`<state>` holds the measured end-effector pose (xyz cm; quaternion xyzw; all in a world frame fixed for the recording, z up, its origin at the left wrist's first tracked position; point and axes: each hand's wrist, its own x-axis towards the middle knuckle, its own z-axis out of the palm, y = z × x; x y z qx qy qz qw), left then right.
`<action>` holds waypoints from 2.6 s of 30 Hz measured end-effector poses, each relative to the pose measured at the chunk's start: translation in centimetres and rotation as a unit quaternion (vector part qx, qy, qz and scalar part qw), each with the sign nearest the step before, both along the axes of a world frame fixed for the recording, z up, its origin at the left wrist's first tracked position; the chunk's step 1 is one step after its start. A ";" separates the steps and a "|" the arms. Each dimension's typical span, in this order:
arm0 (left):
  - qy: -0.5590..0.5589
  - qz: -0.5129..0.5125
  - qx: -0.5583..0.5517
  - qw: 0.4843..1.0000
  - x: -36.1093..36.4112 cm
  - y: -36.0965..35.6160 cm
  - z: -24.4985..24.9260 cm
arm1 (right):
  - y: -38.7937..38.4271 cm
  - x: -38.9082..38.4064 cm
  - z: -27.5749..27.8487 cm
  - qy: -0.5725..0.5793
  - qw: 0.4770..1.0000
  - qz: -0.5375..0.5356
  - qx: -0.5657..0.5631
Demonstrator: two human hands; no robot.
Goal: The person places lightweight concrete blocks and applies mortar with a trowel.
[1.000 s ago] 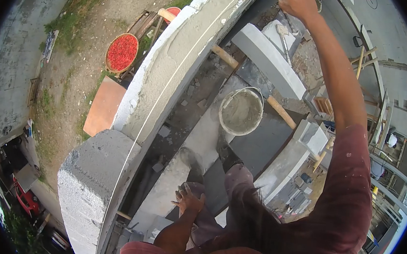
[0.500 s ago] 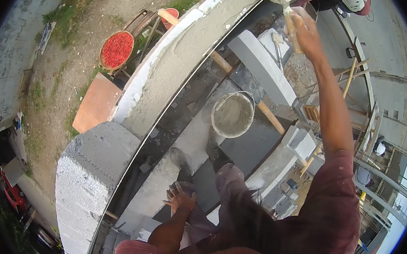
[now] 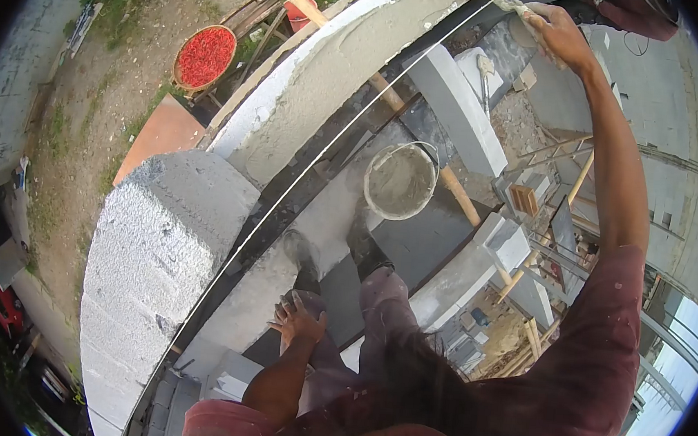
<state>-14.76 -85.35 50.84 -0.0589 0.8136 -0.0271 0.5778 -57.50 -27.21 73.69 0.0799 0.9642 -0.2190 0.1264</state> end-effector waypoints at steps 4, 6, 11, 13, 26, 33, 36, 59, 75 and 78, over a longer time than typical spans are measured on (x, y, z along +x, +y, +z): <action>0.004 0.018 0.008 1.000 0.6 -0.5 0.5 | -7.7 3.5 2.4 -0.050 0.996 0.073 -0.019; 0.004 0.028 0.010 1.000 0.7 -0.8 0.3 | -11.1 6.4 1.1 0.064 0.977 0.202 0.023; 0.023 0.030 0.016 0.999 0.9 -1.0 0.5 | -19.0 10.5 1.4 0.044 0.950 0.293 0.101; 0.018 0.033 0.017 0.999 1.0 -1.2 0.5 | -19.5 10.2 1.6 0.045 0.956 0.247 0.155; 0.039 0.042 0.016 0.998 2.8 -1.9 -0.5 | -30.4 16.3 -0.6 -0.038 0.958 0.277 0.060; 0.027 0.044 0.011 0.999 3.5 -2.1 -0.6 | -26.5 17.2 -2.6 0.019 0.974 0.195 0.114; 0.036 0.036 0.016 0.999 3.5 -1.7 -1.0 | -28.3 18.6 -3.1 0.043 0.983 0.163 0.072; 0.007 -0.042 0.001 0.999 1.7 2.1 -1.4 | -18.5 16.4 -3.1 0.072 0.977 0.189 0.069; -0.016 -0.029 -0.040 0.999 0.5 6.2 -1.9 | 6.2 0.9 -6.3 0.270 0.952 0.147 -0.006; -0.005 -0.026 -0.037 0.999 1.0 6.3 -2.5 | 7.9 1.1 -7.0 0.194 0.964 0.179 0.025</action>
